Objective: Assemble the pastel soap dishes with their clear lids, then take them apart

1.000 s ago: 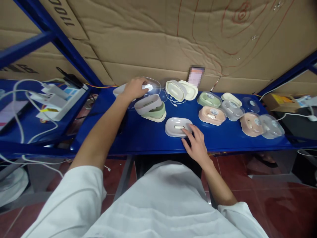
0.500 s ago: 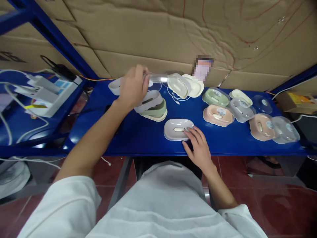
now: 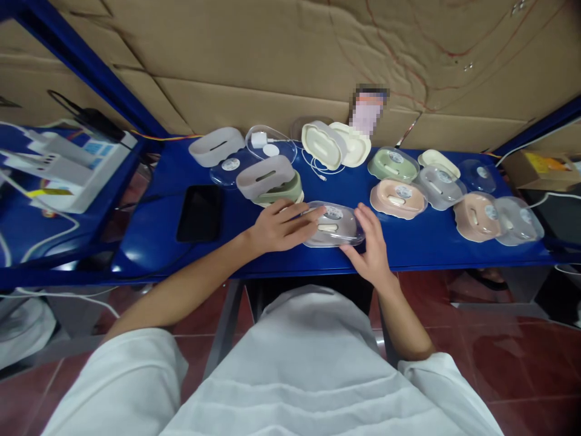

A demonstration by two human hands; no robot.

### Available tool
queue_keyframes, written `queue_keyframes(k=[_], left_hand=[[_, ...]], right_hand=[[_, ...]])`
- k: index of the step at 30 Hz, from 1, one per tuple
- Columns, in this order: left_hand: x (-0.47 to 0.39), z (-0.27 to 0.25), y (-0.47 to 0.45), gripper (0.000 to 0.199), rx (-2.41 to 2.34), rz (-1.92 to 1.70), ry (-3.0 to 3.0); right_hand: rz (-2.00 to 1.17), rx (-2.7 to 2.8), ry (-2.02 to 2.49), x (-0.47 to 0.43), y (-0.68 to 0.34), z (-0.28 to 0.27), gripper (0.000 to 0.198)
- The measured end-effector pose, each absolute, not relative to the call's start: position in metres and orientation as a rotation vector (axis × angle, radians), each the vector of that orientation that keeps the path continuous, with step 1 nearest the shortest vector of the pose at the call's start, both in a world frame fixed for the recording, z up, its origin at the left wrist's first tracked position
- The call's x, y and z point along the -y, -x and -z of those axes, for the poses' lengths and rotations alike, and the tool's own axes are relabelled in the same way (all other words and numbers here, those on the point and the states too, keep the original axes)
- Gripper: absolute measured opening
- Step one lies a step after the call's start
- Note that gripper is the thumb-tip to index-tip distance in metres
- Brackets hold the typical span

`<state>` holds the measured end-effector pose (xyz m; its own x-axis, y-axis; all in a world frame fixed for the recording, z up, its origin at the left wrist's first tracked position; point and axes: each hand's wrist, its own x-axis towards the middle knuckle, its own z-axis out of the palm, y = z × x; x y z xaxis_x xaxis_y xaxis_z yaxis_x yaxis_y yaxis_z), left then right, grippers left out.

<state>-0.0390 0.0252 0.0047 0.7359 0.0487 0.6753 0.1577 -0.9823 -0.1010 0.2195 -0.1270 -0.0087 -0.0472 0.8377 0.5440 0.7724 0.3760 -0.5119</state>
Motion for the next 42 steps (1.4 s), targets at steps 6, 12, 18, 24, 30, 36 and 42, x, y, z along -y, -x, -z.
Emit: queue_keyframes(k=[6, 12, 18, 24, 30, 36, 42], left_hand=[[-0.022, -0.016, 0.028, 0.009, 0.331, 0.958, 3.15], [-0.033, -0.025, 0.032, 0.05, 0.461, 0.845, 3.558], [-0.032, -0.012, 0.029, 0.047, 0.518, 0.816, 3.509], [-0.039, -0.011, 0.032, 0.056, 0.613, 0.757, 3.585], [-0.042, -0.009, 0.033, 0.064, 0.575, 0.78, 3.525], [-0.039, -0.012, 0.034, 0.077, 0.506, 0.618, 3.48], [-0.041, -0.008, 0.039, 0.076, 0.582, 0.492, 3.325]], right_hand=[[-0.283, 1.8, 1.447, 0.127, -0.221, 0.007, 0.053], [-0.372, 1.888, 1.464, 0.124, -0.219, 0.007, 0.06], [-0.284, 1.923, 1.529, 0.124, -0.217, 0.01, 0.055], [-0.231, 1.886, 1.612, 0.122, -0.218, 0.014, 0.055], [-0.274, 1.844, 1.617, 0.12, -0.219, 0.016, 0.056], [-0.274, 1.844, 1.599, 0.122, -0.218, 0.015, 0.055], [-0.312, 1.915, 1.567, 0.123, -0.216, 0.012, 0.064]])
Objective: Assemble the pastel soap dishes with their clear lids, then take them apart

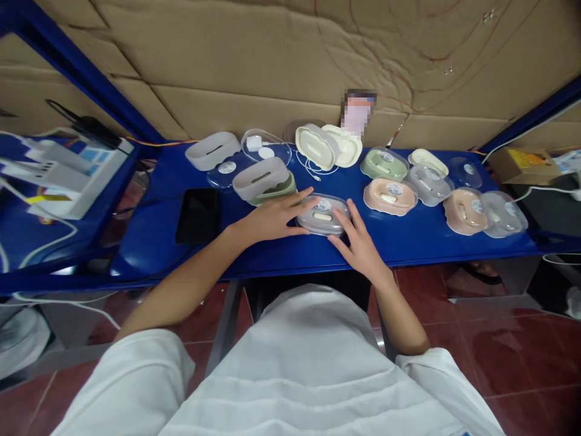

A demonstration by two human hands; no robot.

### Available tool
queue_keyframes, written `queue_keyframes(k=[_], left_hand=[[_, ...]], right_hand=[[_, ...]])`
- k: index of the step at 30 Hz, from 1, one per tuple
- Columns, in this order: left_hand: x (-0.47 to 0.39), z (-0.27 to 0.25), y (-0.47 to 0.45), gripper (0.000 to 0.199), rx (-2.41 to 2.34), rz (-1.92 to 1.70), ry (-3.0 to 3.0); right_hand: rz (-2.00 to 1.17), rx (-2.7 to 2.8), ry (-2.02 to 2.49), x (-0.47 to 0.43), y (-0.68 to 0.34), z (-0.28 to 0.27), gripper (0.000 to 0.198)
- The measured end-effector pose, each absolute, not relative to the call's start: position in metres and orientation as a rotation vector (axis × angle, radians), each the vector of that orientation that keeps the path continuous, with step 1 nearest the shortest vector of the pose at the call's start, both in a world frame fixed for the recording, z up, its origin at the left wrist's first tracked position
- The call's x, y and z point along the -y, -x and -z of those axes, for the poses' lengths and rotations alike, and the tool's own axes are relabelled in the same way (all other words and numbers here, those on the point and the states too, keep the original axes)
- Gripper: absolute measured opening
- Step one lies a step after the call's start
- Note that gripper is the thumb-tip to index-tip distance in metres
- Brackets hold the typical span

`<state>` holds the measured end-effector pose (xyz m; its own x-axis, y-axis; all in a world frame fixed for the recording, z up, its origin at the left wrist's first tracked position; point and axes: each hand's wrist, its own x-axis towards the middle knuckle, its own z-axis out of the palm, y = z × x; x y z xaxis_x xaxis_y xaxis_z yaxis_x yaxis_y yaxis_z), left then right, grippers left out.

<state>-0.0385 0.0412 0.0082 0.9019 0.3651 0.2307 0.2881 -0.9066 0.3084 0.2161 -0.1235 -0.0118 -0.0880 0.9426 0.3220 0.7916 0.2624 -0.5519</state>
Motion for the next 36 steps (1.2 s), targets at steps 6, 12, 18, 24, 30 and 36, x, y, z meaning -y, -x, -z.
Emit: queue_keyframes(k=[6, 12, 18, 24, 30, 36], left_hand=[[-0.043, 0.0, 0.04, 0.072, -0.464, -0.498, -2.879], [-0.039, -0.002, 0.037, 0.069, -0.435, -0.513, -2.922], [-0.035, -0.017, 0.036, 0.055, -0.336, -0.784, -2.882], [-0.051, -0.025, 0.046, 0.026, -0.528, -1.264, -2.798], [-0.064, -0.025, 0.05, 0.02, -0.736, -1.205, -2.791], [-0.072, -0.023, 0.055, 0.034, -0.988, -1.157, -2.818]], right_hand=[[-0.201, 1.909, 1.582, 0.123, -0.214, 0.014, 0.059], [-0.145, 1.919, 1.616, 0.125, -0.215, 0.015, 0.058], [-0.038, 1.886, 1.689, 0.16, -0.243, 0.017, 0.059], [0.059, 1.735, 1.909, 0.209, -0.311, 0.014, 0.058], [0.162, 1.519, 2.113, 0.255, -0.376, 0.015, 0.066], [0.419, 1.212, 2.309, 0.255, -0.376, 0.023, 0.075]])
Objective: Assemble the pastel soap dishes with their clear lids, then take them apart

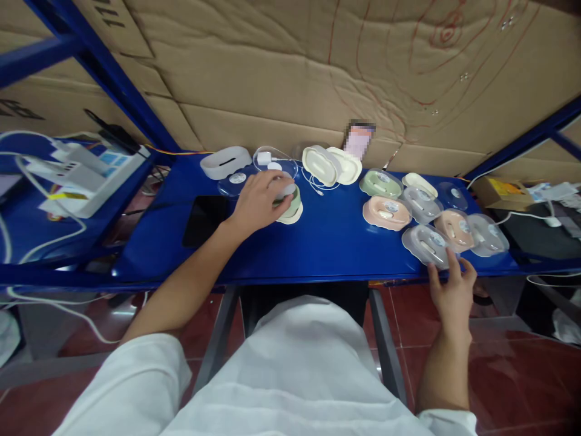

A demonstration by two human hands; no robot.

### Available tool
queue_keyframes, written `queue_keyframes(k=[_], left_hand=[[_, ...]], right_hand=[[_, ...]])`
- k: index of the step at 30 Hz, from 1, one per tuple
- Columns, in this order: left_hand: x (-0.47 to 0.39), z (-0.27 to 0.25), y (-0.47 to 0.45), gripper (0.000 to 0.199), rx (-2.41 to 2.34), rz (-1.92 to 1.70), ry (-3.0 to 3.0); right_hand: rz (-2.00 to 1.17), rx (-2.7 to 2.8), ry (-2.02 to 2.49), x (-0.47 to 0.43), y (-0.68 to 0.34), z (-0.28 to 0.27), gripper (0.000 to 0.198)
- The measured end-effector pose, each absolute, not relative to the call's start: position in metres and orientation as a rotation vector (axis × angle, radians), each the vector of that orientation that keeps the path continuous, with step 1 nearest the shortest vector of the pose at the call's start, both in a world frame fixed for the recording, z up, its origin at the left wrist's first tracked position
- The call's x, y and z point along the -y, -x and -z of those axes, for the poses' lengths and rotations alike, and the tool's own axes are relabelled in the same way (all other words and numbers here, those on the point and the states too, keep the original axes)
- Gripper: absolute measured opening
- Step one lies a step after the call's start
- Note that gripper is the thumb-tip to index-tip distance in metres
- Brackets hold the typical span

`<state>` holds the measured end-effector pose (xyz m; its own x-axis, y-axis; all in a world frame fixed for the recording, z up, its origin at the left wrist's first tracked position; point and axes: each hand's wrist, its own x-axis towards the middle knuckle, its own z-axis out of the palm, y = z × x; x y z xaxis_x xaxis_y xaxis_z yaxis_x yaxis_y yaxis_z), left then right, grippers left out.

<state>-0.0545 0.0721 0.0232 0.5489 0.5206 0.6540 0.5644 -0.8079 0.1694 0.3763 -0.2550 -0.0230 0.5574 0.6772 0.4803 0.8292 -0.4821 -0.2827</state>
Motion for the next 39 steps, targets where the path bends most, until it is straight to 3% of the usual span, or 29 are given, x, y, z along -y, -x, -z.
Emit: queue_keyframes(k=[3, 6, 10, 14, 17, 21, 25, 29, 32, 39], left_hand=[[-0.077, -0.016, 0.055, 0.047, 1.039, 1.046, 2.696], [-0.08, -0.011, 0.055, 0.039, 1.063, 1.049, 2.723], [-0.074, -0.014, 0.054, 0.033, 0.881, 1.149, 2.726], [-0.041, -0.018, 0.037, 0.028, 0.529, 1.058, 2.862], [-0.011, -0.013, 0.017, 0.036, 0.188, 0.894, 3.022], [0.003, -0.008, 0.003, 0.024, 0.053, 0.873, 3.17], [-0.021, -0.019, 0.02, 0.022, 0.373, 1.007, 3.076], [-0.066, -0.037, 0.06, 0.039, 0.952, 1.111, 2.843], [-0.096, -0.041, 0.089, 0.05, 1.41, 0.886, 2.665], [-0.139, -0.016, 0.136, 0.062, 2.004, 0.647, 2.381]], right_hand=[[0.462, 1.204, 2.361, 0.239, -0.375, 0.022, 0.076], [0.543, 1.273, 2.317, 0.225, -0.38, 0.018, 0.079], [0.714, 1.265, 2.085, 0.21, -0.356, 0.009, 0.068], [0.491, 1.588, 1.798, 0.193, -0.29, 0.007, 0.075], [0.317, 1.93, 1.61, 0.176, -0.245, 0.008, 0.082], [0.071, 2.158, 1.481, 0.151, -0.22, 0.011, 0.061], [0.033, 2.084, 1.463, 0.138, -0.222, 0.017, 0.038], [0.056, 1.935, 1.506, 0.139, -0.226, 0.023, 0.032], [0.087, 1.888, 1.532, 0.14, -0.224, 0.025, 0.03], [0.088, 1.9, 1.53, 0.139, -0.222, 0.027, 0.032]])
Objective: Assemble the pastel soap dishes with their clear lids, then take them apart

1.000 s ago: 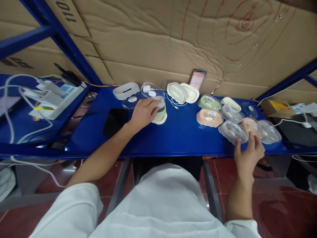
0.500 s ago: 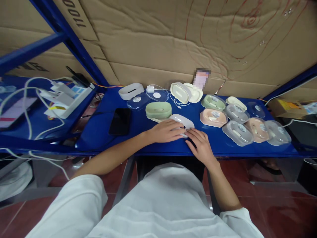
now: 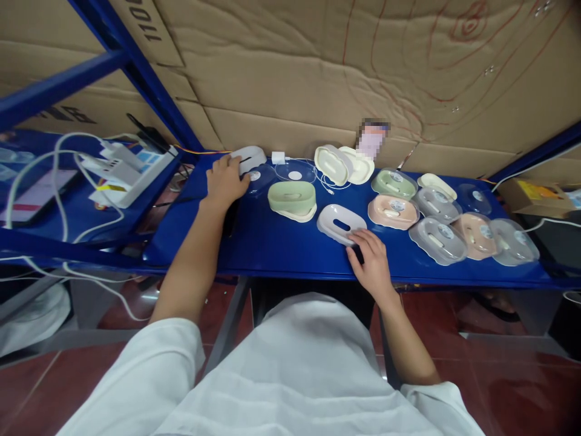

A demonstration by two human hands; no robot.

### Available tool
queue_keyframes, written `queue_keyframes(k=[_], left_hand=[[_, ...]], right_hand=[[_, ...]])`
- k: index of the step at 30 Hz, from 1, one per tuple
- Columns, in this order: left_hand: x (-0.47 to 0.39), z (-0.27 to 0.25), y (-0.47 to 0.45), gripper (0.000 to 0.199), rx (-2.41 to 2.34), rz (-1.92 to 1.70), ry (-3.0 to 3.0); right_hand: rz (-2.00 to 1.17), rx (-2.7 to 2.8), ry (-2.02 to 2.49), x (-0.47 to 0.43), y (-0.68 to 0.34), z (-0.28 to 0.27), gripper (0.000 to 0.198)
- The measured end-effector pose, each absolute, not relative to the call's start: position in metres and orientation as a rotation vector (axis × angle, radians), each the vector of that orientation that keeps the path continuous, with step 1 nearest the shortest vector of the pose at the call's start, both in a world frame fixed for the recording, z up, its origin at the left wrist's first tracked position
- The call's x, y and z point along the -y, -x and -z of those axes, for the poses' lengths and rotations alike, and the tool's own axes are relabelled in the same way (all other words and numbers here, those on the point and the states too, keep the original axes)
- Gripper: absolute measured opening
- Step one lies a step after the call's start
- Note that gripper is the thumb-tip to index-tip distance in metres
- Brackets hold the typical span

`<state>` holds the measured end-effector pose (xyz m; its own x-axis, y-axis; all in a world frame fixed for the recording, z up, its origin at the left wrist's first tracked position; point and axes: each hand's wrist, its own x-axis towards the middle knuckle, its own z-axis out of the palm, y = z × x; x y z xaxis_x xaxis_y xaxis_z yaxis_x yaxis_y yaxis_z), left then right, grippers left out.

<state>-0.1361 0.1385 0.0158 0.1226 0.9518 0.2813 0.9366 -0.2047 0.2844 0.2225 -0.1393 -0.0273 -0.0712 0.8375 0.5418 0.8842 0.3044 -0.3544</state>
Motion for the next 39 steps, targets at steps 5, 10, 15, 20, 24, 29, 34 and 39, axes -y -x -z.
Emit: queue_keyframes(k=[5, 10, 15, 20, 24, 29, 34, 39], left_hand=[[-0.148, -0.013, 0.143, 0.06, -1.984, -0.611, -2.279], [-0.137, -0.018, 0.131, 0.061, -1.898, -0.685, -2.357], [-0.134, -0.014, 0.128, 0.058, -1.833, -0.707, -2.411], [-0.129, -0.019, 0.115, 0.055, -1.588, -0.971, -2.514], [-0.106, -0.024, 0.085, 0.049, -1.28, -0.995, -2.668], [-0.076, -0.017, 0.053, 0.032, -0.994, -0.907, -2.804], [-0.067, -0.011, 0.045, 0.03, -0.796, -0.854, -2.852], [-0.067, -0.015, 0.047, 0.027, -0.722, -0.914, -2.837]], right_hand=[[0.106, 1.899, 1.518, 0.14, -0.222, 0.027, 0.031], [0.116, 1.894, 1.529, 0.14, -0.221, 0.026, 0.031], [0.171, 1.823, 1.622, 0.14, -0.218, 0.028, 0.028], [0.255, 1.675, 1.703, 0.141, -0.218, 0.024, 0.033], [0.246, 1.701, 1.646, 0.115, -0.228, -0.001, 0.037], [0.267, 1.845, 1.743, 0.029, -0.251, -0.042, 0.041], [0.315, 1.821, 2.046, -0.061, -0.264, -0.056, 0.05], [0.286, 1.755, 2.05, -0.078, -0.267, -0.066, 0.028]])
